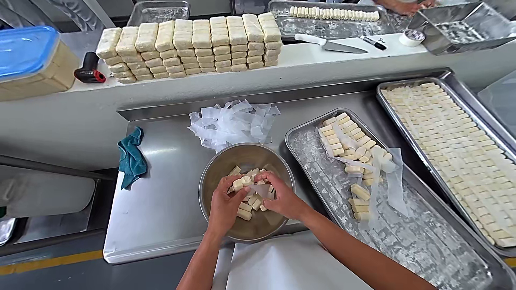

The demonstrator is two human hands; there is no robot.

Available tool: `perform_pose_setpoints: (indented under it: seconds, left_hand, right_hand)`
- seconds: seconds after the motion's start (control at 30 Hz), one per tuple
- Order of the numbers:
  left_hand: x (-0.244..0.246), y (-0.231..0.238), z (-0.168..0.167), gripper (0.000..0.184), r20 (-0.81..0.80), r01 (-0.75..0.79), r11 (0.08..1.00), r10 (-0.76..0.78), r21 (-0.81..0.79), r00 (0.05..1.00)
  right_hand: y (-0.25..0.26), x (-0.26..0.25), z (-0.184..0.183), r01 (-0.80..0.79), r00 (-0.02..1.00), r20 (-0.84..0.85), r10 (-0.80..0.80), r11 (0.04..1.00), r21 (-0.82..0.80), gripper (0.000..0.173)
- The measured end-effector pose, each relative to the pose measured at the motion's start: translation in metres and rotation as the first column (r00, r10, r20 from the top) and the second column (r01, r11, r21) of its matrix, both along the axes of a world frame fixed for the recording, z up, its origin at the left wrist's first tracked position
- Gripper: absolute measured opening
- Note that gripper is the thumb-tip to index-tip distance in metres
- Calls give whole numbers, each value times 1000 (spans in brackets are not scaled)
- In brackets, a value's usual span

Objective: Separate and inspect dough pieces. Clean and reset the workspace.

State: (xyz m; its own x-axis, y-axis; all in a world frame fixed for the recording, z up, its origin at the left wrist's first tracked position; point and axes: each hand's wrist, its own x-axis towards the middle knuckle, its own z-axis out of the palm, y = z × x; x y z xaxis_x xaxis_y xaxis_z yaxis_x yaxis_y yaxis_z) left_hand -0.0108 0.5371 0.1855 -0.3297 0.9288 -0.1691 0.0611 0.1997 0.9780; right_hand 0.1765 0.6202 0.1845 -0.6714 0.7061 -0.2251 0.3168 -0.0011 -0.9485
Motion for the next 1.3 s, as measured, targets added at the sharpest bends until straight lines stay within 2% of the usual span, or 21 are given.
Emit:
perform_pose_setpoints:
  seconds: [0.07,0.2,0.3,0.43,0.5,0.57,0.67,0.73,0.8,0.87,0.93,1.0,1.07,1.1,1.17,1.23,1.3]
  left_hand:
    - [4,1,2,34,16,82,997,-82,9,997]
    - [5,3,5,43,18,181,983,-182,13,983]
    - [11,3,7,34,-19,121,992,-121,24,993]
    - [16,2,3,30,-227,76,996,-62,54,972]
    - [16,2,-2,29,-281,51,997,-33,57,959]
    - [17,3,-5,30,-306,7,999,7,45,952]
    - [18,1,-2,31,-203,-5,1000,7,9,979]
    - [13,3,3,33,-45,20,1000,-19,11,999]
    - [4,3,6,38,-3,43,999,-43,-2,999]
    - [-8,5,3,41,-121,63,996,-70,-60,990]
    - [-18,9,-3,42,-301,78,978,-134,-192,944]
    - [-23,13,-11,42,-452,67,921,-251,-384,856]
    - [-25,15,-18,49,-497,50,838,-370,-544,785]
    - [-27,14,-21,52,-489,51,817,-393,-575,779]
    - [-29,8,-25,49,-428,92,864,-335,-495,839]
    - [-27,-2,-25,47,-176,162,938,-223,-306,959]
    - [-13,-3,-13,56,179,221,962,-192,-158,965]
  right_hand:
    - [0,-3,-1,-29,999,-44,28,999,-25,58]
    - [-1,-12,2,31,996,-79,-32,999,-18,41]
    - [-3,-13,-1,59,997,-64,-54,994,89,36]
    - [-8,-15,-5,125,992,-3,-129,954,272,34]
    - [-9,-15,-7,168,984,9,-178,943,287,34]
    - [-6,-15,-4,156,980,85,-179,961,227,43]
    - [1,-12,-1,27,974,215,-76,975,223,57]
    - [7,-4,-7,-33,975,216,-47,935,353,42]
    - [8,4,-15,-34,986,159,-57,857,515,22]
    - [8,8,-11,-11,992,116,-55,865,502,22]
    - [7,9,0,39,992,90,-86,901,432,22]
    - [7,7,10,84,988,84,-130,908,411,21]
    - [10,6,17,147,979,66,-190,900,411,22]
    - [14,8,20,187,973,47,-226,892,413,22]
    - [24,14,26,280,949,16,-315,865,417,21]
    - [27,13,32,325,921,53,-387,834,445,18]
    - [17,3,42,206,928,193,-319,870,448,18]
